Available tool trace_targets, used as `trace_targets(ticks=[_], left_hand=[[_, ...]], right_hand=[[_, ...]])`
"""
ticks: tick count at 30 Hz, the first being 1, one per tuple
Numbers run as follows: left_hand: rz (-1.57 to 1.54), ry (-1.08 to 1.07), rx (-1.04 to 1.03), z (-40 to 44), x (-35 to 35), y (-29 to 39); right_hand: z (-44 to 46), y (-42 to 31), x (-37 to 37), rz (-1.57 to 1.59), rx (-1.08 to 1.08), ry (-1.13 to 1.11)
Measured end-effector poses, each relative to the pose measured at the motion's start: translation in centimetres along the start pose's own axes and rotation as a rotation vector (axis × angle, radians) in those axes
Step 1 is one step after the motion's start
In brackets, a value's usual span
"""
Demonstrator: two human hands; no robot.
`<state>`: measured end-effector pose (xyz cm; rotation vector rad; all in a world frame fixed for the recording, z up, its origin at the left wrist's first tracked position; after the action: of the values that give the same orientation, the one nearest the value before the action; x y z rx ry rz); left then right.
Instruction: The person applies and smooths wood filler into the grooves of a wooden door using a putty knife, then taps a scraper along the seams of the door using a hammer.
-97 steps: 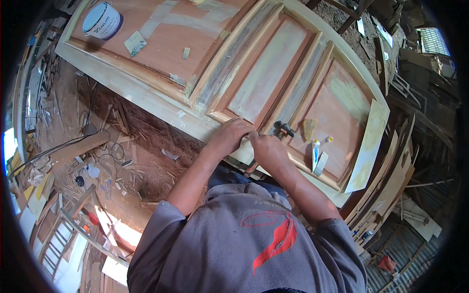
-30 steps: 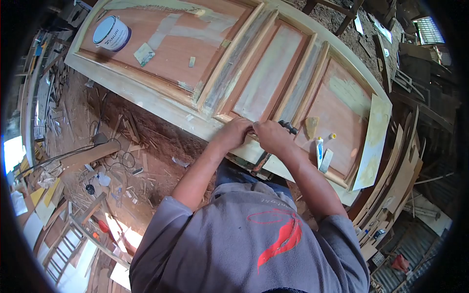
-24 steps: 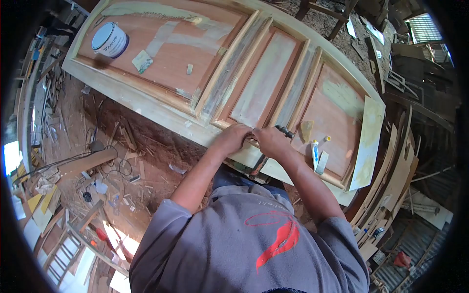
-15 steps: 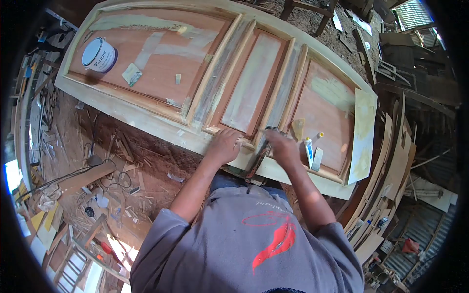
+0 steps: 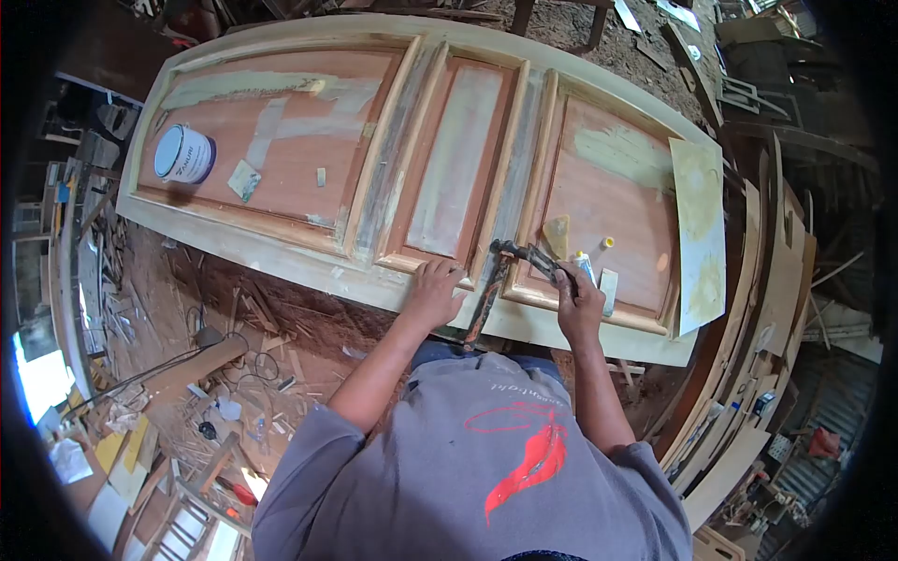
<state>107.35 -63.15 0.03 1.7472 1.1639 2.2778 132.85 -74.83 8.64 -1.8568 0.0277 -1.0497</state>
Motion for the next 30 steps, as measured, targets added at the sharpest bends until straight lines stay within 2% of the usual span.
trace_targets(ticks=[1,4,7,10,13,15,17,19,20,23,24,25,27,30], left_hand=[[0.036,-0.012,-0.021,0.0,0.1,0.2],[-0.140,-0.079,0.036,0.9,-0.5,-0.7],[-0.070,-0.023,0.015,1.1,0.2,0.5],[-0.002,0.042,-0.118,-0.6,-1.4,0.9],[0.221,0.015,-0.227,-2.5,0.4,3.2],[0.283,0.005,-0.089,-3.8,1.2,2.4],[0.327,0.044,0.041,-5.0,2.2,1.1],[0.351,0.131,0.164,-6.3,3.6,0.0],[0.248,0.172,0.187,-6.9,3.7,-0.2],[-0.033,0.284,0.275,-7.2,4.7,0.3],[-0.113,0.307,0.317,-7.1,4.6,0.5],[-0.194,0.331,0.358,-7.0,4.5,0.8],[-0.215,0.384,0.345,-6.8,5.0,1.1],[-0.169,0.412,0.343,-7.9,4.9,-0.1]], right_hand=[[-0.1,0.4,0.2,0.016,-0.009,0.005],[0.1,1.6,0.2,0.067,-0.037,-0.030],[0.6,2.2,0.2,0.111,-0.040,-0.069],[0.8,2.4,-0.3,0.180,-0.107,-0.135],[0.3,3.3,-2.5,0.331,-0.255,-0.279],[-0.3,3.3,-4.6,0.278,-0.108,-0.268],[-1.3,3.2,-7.0,0.306,-0.206,-0.390],[-1.6,2.8,-8.9,0.265,-0.212,-0.444],[-1.8,2.6,-9.8,0.242,-0.216,-0.476],[-2.6,-1.3,-10.5,0.002,0.102,-0.471],[-2.8,-3.2,-10.6,-0.056,0.084,-0.571],[-2.9,-4.6,-10.9,-0.088,0.245,-0.559],[-3.5,-6.9,-11.8,-0.149,0.571,-0.529],[-3.6,-10.0,-14.5,-0.230,0.801,-0.575]])
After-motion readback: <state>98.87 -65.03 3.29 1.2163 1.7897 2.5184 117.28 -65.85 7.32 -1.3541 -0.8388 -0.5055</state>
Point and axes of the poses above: each hand's wrist, its own z-axis towards the middle knuckle, its own x-axis out of the back of the hand, y = z × x, the point moved 9 cm from there along z, towards the middle knuckle, and after that the axes turned 13 degrees about -x, right-handed, at the moved point
